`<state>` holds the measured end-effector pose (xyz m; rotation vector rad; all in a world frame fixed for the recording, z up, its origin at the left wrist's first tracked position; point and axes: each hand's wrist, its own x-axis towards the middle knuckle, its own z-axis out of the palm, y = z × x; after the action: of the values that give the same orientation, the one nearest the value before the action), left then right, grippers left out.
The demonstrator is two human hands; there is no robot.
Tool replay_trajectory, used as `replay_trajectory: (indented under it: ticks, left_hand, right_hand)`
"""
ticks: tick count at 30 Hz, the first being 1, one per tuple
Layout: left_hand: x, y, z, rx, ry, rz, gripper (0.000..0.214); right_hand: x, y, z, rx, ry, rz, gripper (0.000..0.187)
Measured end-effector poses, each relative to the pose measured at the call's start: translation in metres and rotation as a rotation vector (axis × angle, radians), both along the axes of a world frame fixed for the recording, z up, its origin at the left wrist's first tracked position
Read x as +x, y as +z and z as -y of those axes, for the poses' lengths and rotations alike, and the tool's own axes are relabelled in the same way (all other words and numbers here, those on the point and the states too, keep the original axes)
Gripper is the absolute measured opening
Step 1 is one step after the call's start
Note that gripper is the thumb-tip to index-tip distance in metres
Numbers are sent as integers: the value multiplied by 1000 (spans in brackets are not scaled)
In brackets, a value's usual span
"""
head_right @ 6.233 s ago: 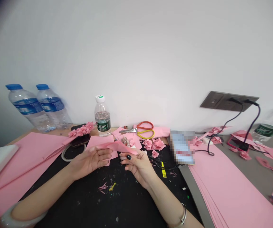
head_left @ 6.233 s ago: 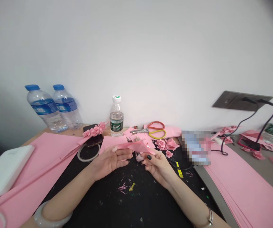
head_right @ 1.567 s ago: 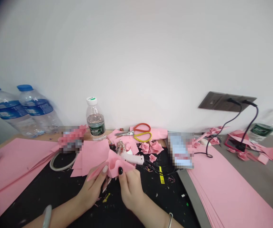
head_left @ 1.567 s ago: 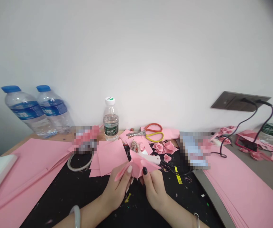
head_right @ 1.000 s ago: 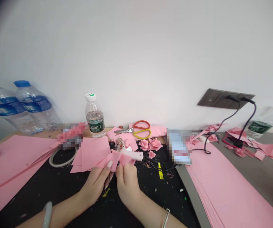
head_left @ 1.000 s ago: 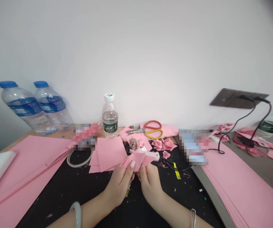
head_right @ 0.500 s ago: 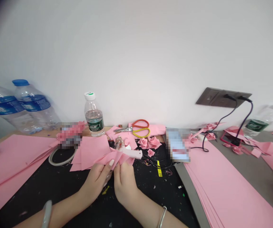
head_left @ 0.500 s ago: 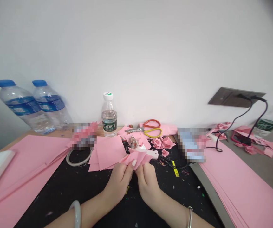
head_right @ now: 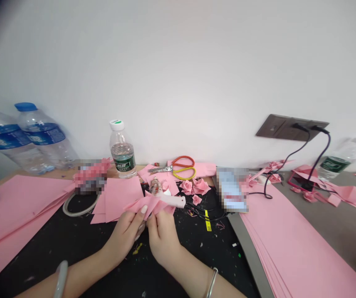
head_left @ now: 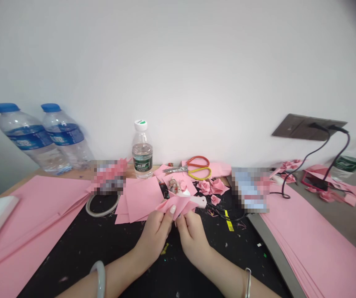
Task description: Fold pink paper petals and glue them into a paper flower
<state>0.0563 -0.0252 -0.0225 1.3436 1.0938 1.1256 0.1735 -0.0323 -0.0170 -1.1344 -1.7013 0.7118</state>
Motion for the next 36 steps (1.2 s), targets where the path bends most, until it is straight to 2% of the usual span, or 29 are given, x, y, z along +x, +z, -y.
replay_trajectory:
  ticks: [2,6,15,19,22,26,31,34,36]
  left_hand:
    - [-1,8,-1,15,-4,32,34]
    - [-7,20,-7,147,-33,48,21]
    - [-15,18,-13,103,-54,123,15]
    - [-16,18,-15,101,-31,103,8]
    - [-19,16,-19,113,-14,64,11]
    - [-22,16,-21,111,-57,16,12]
    - [-22,21,-19,161,-125,-24,17]
    - [-21,18,-18,147,-90,-2,13]
    - [-21,15,-19,107,-56,48,20]
  right_hand:
    - [2,1,-3,-40,54,-63,25]
    - [9,0,-10,-109,81,-110,28]
    - [16,-3,-13,-229,259,-88,33]
    - [18,-4,-13,-235,214,-130,34]
    - [19,-2,-14,-211,142,-170,33]
    - [20,0,-15,-185,69,-188,28]
    - [23,0,-17,-163,78,-121,25]
    - [24,0,-17,-138,92,-75,24]
    - [25,0,-18,-130,101,-57,24]
